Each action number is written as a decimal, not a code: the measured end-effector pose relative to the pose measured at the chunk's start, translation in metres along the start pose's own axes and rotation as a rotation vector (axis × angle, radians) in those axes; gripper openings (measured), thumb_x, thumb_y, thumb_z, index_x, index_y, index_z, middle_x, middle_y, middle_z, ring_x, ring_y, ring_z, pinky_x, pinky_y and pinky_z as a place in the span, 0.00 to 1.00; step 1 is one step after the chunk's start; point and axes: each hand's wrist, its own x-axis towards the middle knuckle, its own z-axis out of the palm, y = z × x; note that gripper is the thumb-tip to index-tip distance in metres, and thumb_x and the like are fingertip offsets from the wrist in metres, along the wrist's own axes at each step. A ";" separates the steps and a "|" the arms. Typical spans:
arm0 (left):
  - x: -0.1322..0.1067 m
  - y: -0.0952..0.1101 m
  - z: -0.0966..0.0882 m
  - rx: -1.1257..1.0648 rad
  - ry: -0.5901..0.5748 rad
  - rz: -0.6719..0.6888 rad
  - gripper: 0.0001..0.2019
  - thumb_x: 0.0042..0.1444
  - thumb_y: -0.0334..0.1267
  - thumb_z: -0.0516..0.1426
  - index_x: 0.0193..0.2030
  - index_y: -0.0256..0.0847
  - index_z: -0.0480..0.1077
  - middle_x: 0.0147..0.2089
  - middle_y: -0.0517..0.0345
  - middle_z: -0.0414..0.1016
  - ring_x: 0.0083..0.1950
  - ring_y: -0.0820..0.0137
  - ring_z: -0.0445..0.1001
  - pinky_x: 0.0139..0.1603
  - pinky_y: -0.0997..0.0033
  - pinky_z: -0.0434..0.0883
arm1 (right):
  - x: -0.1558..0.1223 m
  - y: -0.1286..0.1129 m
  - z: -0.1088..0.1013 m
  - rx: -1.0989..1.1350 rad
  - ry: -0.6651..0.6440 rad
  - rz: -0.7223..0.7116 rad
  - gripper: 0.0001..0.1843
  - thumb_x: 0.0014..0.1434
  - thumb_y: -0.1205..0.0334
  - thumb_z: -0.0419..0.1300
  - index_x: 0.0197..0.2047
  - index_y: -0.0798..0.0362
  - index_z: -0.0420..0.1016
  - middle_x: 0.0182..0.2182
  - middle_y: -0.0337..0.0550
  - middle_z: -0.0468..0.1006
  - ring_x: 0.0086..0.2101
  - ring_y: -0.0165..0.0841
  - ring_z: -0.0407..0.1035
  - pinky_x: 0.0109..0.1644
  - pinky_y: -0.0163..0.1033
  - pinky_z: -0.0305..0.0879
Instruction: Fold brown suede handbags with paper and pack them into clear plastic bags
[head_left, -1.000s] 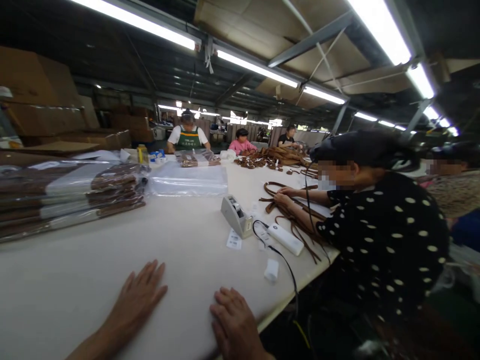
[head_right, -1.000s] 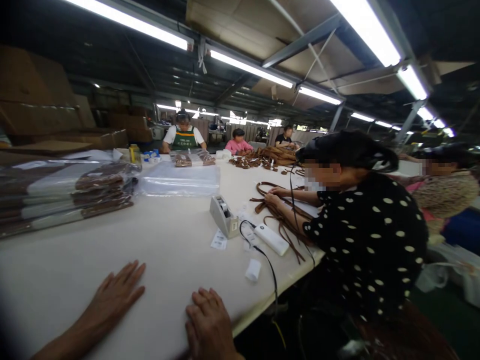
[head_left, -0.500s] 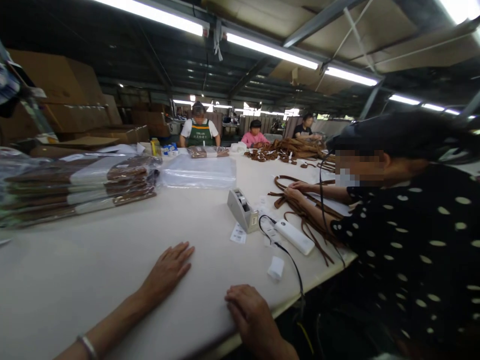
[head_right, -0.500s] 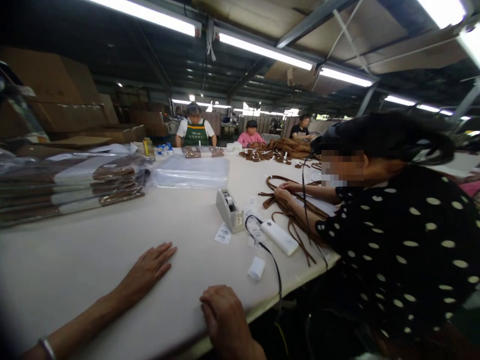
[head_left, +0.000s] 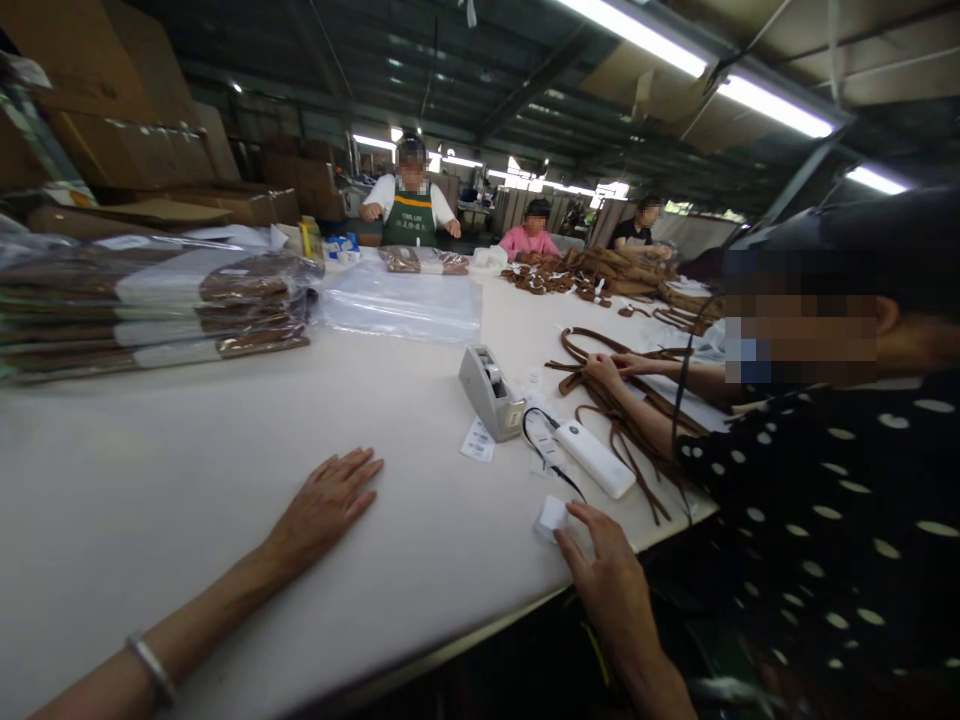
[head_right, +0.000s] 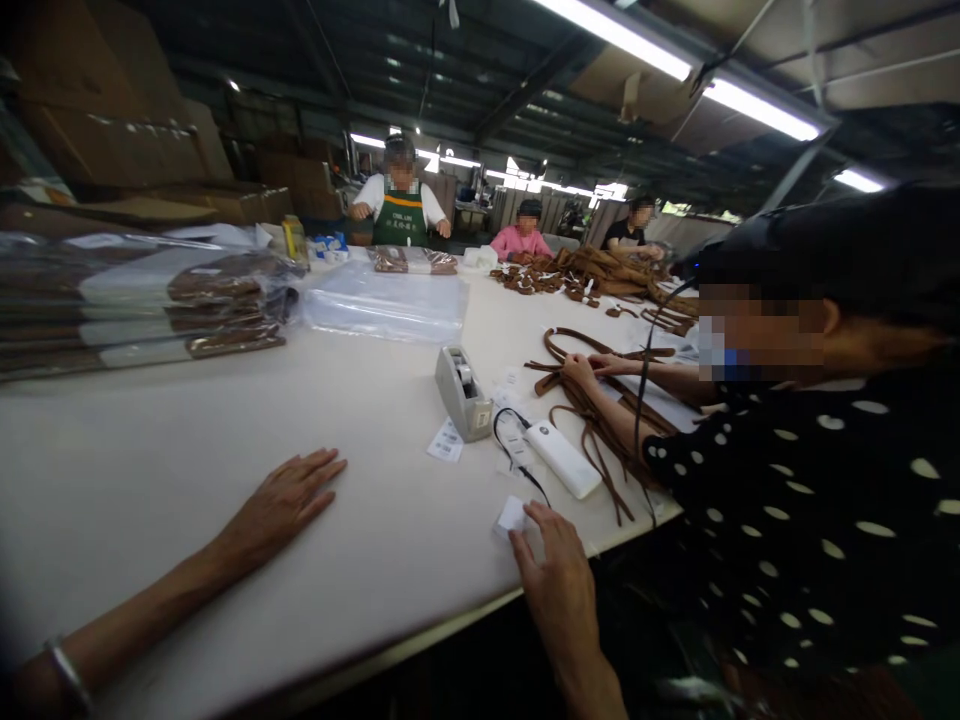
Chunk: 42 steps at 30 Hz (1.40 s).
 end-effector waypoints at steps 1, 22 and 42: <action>0.000 0.000 0.000 -0.004 0.005 0.000 0.23 0.69 0.50 0.46 0.65 0.48 0.66 0.68 0.54 0.66 0.68 0.62 0.65 0.69 0.55 0.58 | 0.001 0.005 0.002 -0.034 -0.030 0.032 0.21 0.63 0.49 0.59 0.54 0.52 0.73 0.51 0.51 0.77 0.51 0.46 0.71 0.56 0.52 0.67; -0.001 0.004 -0.002 -0.052 -0.012 -0.036 0.23 0.69 0.50 0.46 0.65 0.47 0.66 0.69 0.53 0.64 0.68 0.61 0.63 0.70 0.52 0.58 | 0.039 -0.069 0.015 1.434 -0.073 0.928 0.26 0.50 0.42 0.69 0.42 0.55 0.76 0.20 0.32 0.64 0.20 0.26 0.58 0.21 0.31 0.53; 0.031 0.126 -0.037 -0.646 -0.047 0.101 0.27 0.58 0.42 0.61 0.63 0.44 0.64 0.65 0.48 0.68 0.65 0.61 0.66 0.66 0.58 0.64 | 0.035 -0.129 0.071 1.294 -0.040 0.881 0.22 0.56 0.43 0.65 0.43 0.51 0.70 0.23 0.31 0.65 0.23 0.28 0.63 0.26 0.33 0.63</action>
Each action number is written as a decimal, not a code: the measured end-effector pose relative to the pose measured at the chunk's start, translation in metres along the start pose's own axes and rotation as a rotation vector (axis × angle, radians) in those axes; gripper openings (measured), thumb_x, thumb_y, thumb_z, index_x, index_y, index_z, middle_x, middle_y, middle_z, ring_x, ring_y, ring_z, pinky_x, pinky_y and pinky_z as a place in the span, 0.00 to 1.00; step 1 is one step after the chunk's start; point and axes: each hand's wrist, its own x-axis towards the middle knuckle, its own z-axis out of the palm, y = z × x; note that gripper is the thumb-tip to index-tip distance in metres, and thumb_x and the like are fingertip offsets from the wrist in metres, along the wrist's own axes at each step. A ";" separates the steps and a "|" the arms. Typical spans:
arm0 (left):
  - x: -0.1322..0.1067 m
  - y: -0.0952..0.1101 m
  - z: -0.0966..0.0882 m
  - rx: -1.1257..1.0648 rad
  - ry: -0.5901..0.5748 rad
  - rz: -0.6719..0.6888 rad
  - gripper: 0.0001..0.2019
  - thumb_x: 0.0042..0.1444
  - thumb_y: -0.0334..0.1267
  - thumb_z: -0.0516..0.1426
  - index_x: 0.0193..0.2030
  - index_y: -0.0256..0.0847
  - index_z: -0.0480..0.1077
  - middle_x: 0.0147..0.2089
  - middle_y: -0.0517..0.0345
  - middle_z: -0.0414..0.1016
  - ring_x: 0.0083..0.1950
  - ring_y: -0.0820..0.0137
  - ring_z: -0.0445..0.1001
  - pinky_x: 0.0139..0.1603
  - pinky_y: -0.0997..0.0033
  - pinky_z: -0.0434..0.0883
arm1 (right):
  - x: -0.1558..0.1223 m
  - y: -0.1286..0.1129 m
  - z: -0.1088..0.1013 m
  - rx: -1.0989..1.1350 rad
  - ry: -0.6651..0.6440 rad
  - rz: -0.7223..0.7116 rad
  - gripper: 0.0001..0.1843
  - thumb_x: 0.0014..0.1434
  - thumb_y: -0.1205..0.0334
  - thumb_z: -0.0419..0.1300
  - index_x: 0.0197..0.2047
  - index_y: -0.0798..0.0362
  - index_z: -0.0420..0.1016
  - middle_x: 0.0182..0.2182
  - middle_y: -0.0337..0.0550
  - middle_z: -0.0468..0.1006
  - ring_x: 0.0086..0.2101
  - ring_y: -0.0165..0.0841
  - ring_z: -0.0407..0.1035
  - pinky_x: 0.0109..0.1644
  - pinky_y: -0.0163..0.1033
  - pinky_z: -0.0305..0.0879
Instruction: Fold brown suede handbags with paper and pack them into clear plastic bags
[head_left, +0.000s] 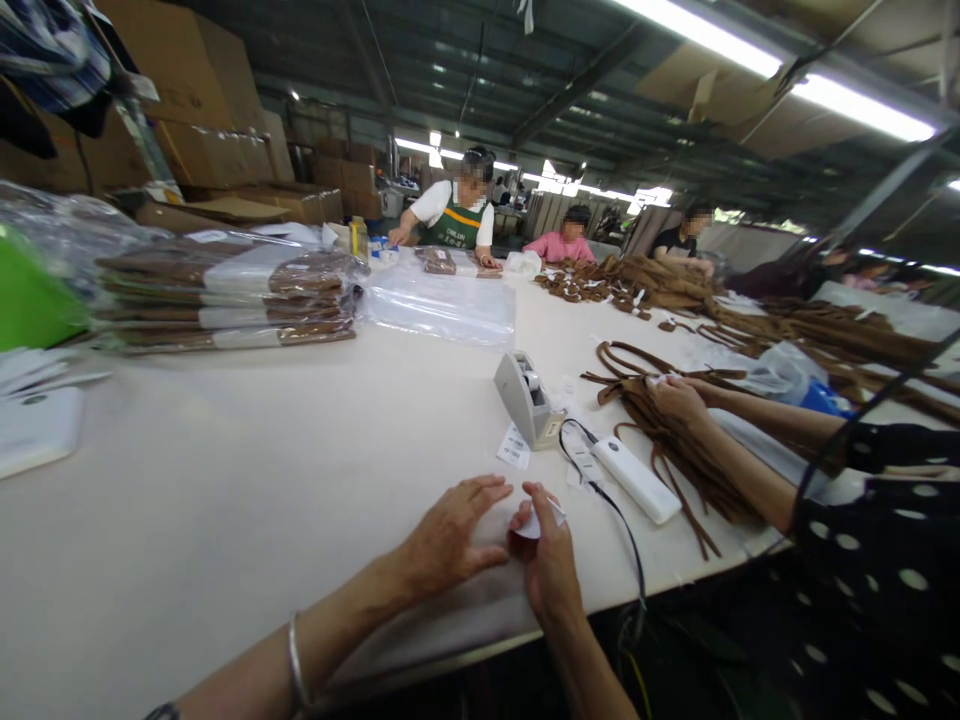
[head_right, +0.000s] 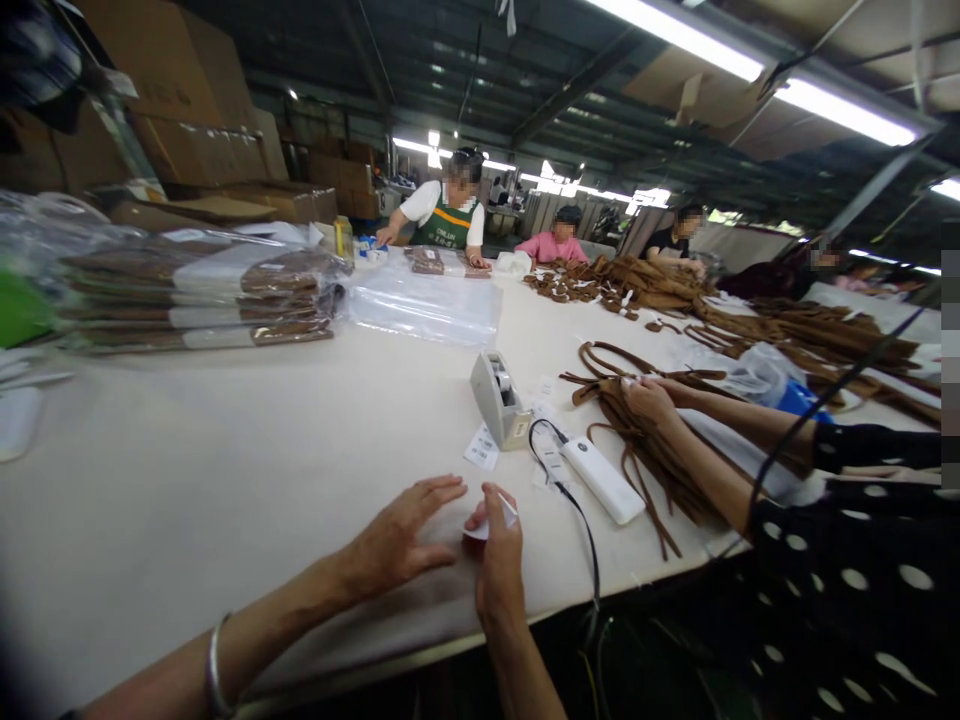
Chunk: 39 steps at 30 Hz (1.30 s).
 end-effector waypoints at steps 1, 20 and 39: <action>0.005 0.010 0.008 -0.037 -0.011 -0.013 0.21 0.57 0.39 0.61 0.58 0.43 0.68 0.60 0.50 0.72 0.61 0.62 0.69 0.63 0.60 0.66 | 0.000 0.002 0.001 -0.038 -0.009 -0.029 0.22 0.56 0.43 0.65 0.44 0.51 0.70 0.24 0.31 0.65 0.24 0.29 0.64 0.27 0.33 0.64; 0.082 -0.013 0.028 0.133 -0.087 -0.298 0.20 0.59 0.29 0.53 0.58 0.46 0.67 0.55 0.53 0.76 0.55 0.64 0.76 0.55 0.66 0.70 | 0.109 -0.015 -0.020 -0.682 -0.014 -0.398 0.19 0.49 0.49 0.65 0.39 0.54 0.73 0.31 0.42 0.78 0.31 0.36 0.71 0.36 0.40 0.69; 0.106 -0.011 0.031 0.340 -0.288 -0.308 0.23 0.62 0.46 0.55 0.59 0.32 0.66 0.43 0.35 0.80 0.45 0.47 0.80 0.42 0.54 0.74 | 0.160 -0.053 -0.014 -1.211 0.166 -0.552 0.38 0.50 0.46 0.64 0.61 0.57 0.65 0.41 0.52 0.79 0.39 0.45 0.74 0.45 0.47 0.68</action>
